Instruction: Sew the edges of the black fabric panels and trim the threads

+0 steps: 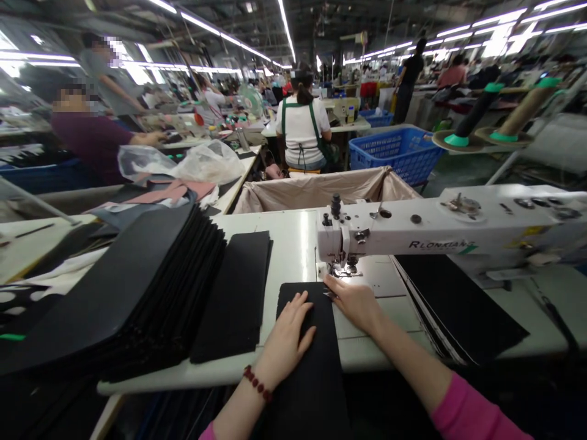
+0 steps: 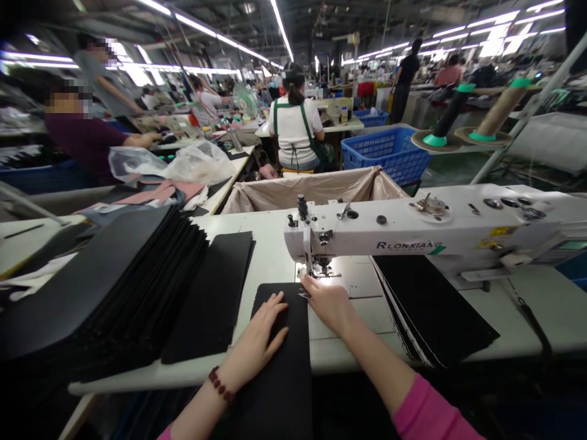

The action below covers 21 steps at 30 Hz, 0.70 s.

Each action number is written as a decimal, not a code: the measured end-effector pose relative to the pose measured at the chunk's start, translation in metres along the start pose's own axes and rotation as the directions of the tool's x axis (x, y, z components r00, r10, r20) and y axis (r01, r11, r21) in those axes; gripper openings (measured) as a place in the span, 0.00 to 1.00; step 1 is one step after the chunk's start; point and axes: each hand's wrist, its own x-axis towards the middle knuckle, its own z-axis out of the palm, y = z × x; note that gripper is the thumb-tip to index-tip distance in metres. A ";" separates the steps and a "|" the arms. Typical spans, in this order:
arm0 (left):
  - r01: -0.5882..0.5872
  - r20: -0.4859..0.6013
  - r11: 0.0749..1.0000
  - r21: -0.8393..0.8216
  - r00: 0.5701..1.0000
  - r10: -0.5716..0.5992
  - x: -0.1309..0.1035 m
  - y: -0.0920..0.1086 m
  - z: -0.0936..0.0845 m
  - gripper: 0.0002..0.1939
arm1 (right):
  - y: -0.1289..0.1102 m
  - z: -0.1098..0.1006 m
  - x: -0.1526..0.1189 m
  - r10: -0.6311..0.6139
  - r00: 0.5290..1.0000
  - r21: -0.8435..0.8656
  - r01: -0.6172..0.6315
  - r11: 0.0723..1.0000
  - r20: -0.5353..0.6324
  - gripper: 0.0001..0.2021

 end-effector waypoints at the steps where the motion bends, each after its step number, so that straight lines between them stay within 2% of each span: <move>1: -0.025 0.033 1.000 -0.008 0.999 0.025 0.006 0.000 0.003 0.24 | 0.002 0.001 -0.004 0.013 1.000 0.003 -0.013 1.000 -0.013 0.26; 3: -0.048 0.067 0.999 0.003 0.997 0.047 0.015 -0.002 0.006 0.28 | 0.007 0.002 -0.013 0.036 0.999 0.005 -0.036 0.999 -0.033 0.26; 5: -0.044 0.076 0.999 0.018 0.996 0.043 0.022 -0.005 0.005 0.28 | 0.010 0.002 -0.020 0.053 0.998 0.005 -0.053 0.999 -0.038 0.26; 12: -0.088 0.092 0.996 -0.016 0.992 0.089 0.049 -0.005 0.002 0.21 | 0.010 0.006 -0.021 0.119 0.990 0.007 -0.119 0.993 -0.079 0.24; 18: -0.050 0.094 0.999 -0.014 0.994 0.051 0.058 0.004 0.006 0.29 | 0.011 0.006 -0.020 0.150 0.988 -0.025 -0.151 0.988 -0.046 0.24; 21: -0.041 0.084 0.999 -0.032 0.996 0.043 0.059 0.004 0.005 0.29 | 0.012 0.005 -0.020 0.137 0.990 -0.014 -0.137 0.990 -0.042 0.23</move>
